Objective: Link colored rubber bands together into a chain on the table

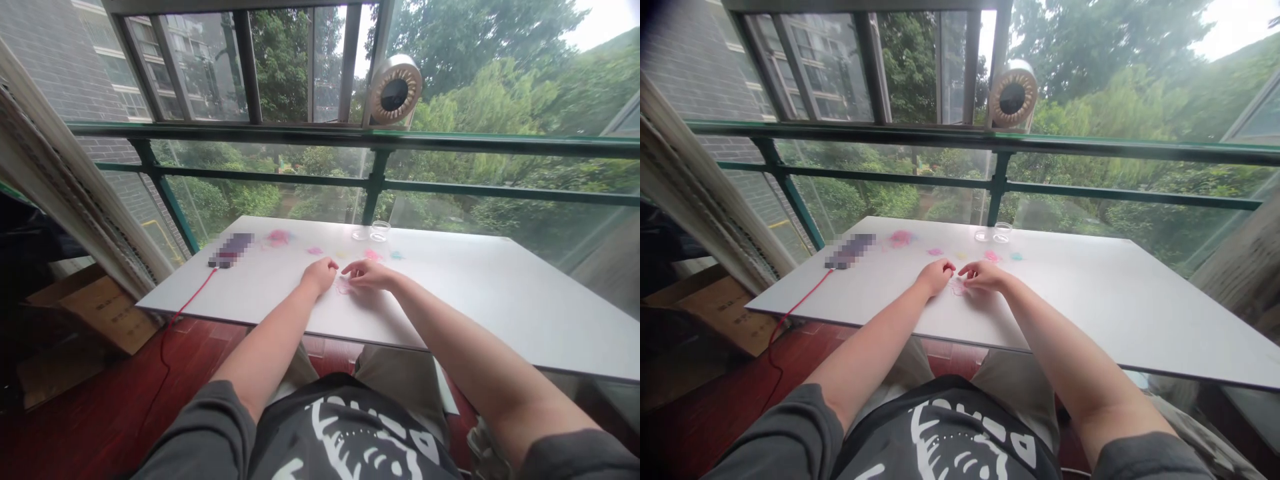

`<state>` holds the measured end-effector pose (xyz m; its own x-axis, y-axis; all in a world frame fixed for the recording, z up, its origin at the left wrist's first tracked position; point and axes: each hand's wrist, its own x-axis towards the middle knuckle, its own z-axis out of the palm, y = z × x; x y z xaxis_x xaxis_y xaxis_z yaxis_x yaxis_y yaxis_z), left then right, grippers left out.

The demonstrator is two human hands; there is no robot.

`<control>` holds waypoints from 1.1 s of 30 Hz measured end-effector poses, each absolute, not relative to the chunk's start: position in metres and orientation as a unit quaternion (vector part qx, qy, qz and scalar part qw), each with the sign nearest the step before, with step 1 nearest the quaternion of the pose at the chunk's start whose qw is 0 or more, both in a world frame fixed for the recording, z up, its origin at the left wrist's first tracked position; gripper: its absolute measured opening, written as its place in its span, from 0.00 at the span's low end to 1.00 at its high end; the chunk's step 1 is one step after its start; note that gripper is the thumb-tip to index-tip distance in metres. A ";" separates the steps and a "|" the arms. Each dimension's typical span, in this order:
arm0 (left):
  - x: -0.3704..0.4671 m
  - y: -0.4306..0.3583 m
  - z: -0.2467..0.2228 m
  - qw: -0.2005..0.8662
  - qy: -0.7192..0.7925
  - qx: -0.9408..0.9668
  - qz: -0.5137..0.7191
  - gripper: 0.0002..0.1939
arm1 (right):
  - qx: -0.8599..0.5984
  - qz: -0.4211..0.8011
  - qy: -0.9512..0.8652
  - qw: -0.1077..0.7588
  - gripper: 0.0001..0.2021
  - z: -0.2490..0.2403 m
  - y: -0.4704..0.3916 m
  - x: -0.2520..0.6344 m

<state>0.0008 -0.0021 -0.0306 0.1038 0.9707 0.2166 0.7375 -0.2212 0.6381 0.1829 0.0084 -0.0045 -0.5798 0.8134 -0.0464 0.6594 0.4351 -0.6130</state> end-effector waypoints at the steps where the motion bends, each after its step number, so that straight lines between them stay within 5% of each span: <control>1: 0.001 -0.003 -0.030 0.196 0.593 0.718 0.309 0.11 | -0.431 0.305 -0.840 0.123 0.20 -0.003 0.005 0.182; 13: 0.000 -0.005 -0.029 0.254 0.566 0.712 0.328 0.10 | -0.467 0.214 -0.825 0.235 0.08 -0.019 -0.009 0.176; 33: 0.002 -0.009 -0.030 0.237 0.449 0.797 0.326 0.12 | -0.475 0.284 -0.748 0.367 0.09 -0.031 -0.007 0.180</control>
